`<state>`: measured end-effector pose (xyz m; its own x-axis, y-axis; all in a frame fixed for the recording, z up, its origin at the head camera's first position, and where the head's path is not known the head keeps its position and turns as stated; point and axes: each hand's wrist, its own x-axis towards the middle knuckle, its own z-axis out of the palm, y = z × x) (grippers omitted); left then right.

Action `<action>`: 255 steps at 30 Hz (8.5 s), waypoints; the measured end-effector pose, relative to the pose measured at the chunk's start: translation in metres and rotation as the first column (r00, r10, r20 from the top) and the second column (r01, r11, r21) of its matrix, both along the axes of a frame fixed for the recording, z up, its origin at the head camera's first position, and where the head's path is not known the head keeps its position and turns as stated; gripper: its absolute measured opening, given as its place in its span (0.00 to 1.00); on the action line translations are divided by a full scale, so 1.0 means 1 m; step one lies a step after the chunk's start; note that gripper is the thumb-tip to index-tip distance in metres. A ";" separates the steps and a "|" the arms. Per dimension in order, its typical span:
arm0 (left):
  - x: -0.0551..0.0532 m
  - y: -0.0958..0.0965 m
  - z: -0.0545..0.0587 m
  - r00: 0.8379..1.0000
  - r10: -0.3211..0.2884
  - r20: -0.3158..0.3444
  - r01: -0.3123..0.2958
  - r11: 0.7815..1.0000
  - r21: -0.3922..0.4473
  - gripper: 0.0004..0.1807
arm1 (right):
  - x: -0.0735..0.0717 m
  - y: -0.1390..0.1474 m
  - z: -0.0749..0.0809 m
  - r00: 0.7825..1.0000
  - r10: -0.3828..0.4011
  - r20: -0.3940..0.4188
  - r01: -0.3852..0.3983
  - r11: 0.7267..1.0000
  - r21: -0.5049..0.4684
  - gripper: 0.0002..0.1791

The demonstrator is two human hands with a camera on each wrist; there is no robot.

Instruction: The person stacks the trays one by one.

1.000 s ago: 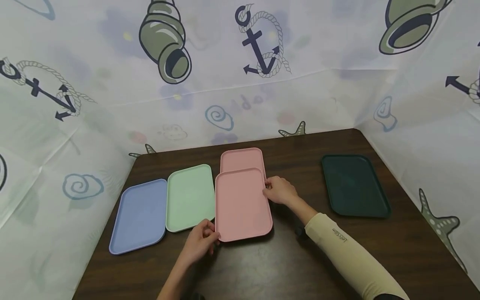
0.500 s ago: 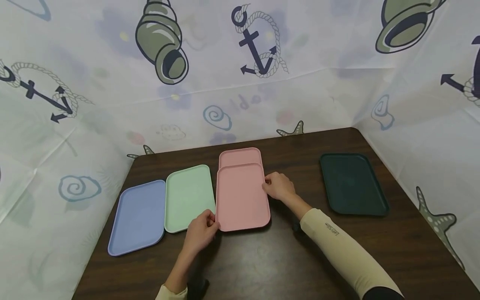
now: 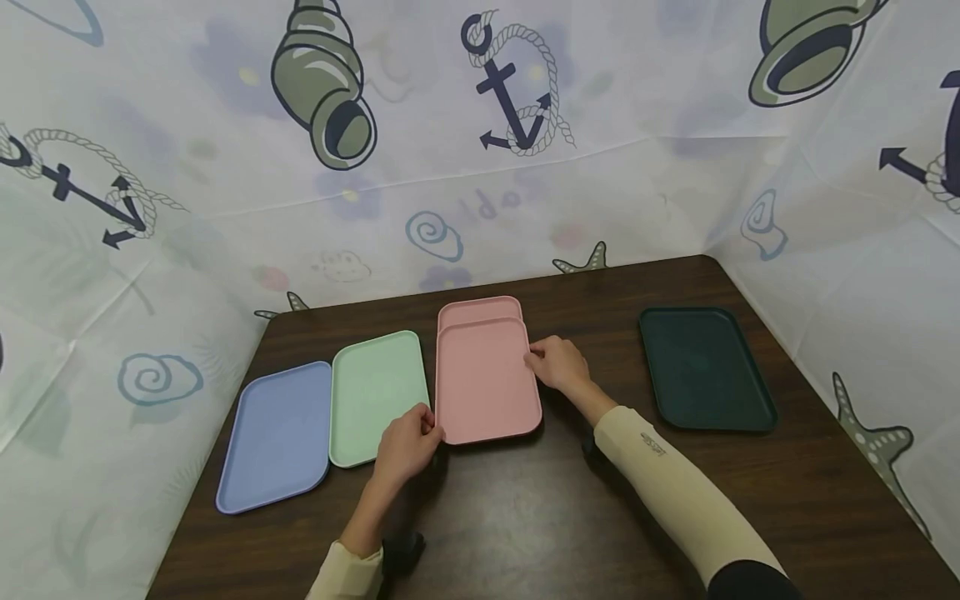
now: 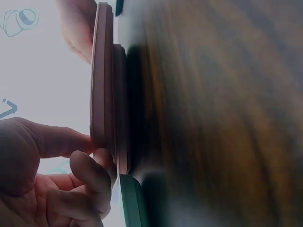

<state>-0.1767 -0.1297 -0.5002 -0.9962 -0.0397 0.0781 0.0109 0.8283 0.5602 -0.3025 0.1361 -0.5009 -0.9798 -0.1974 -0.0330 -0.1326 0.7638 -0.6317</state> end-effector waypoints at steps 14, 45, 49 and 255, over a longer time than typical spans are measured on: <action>-0.020 0.000 0.001 1.000 0.020 -0.009 -0.020 0.999 -0.030 0.08 | -0.011 -0.005 0.002 0.994 0.044 0.101 -0.043 0.999 -0.006 0.28; -0.049 0.002 -0.006 0.996 0.081 -0.038 -0.083 0.996 -0.027 0.06 | -0.024 -0.009 0.000 0.992 0.046 0.118 -0.038 0.997 -0.070 0.27; -0.050 0.002 -0.006 0.994 0.090 -0.057 -0.093 0.995 -0.040 0.07 | -0.025 -0.010 -0.001 0.992 0.042 0.117 -0.035 0.997 -0.067 0.28; -0.044 -0.004 -0.001 0.997 0.072 -0.020 -0.071 0.995 0.072 0.17 | 0.066 -0.004 0.002 0.993 -0.110 0.045 0.118 0.957 -0.267 0.19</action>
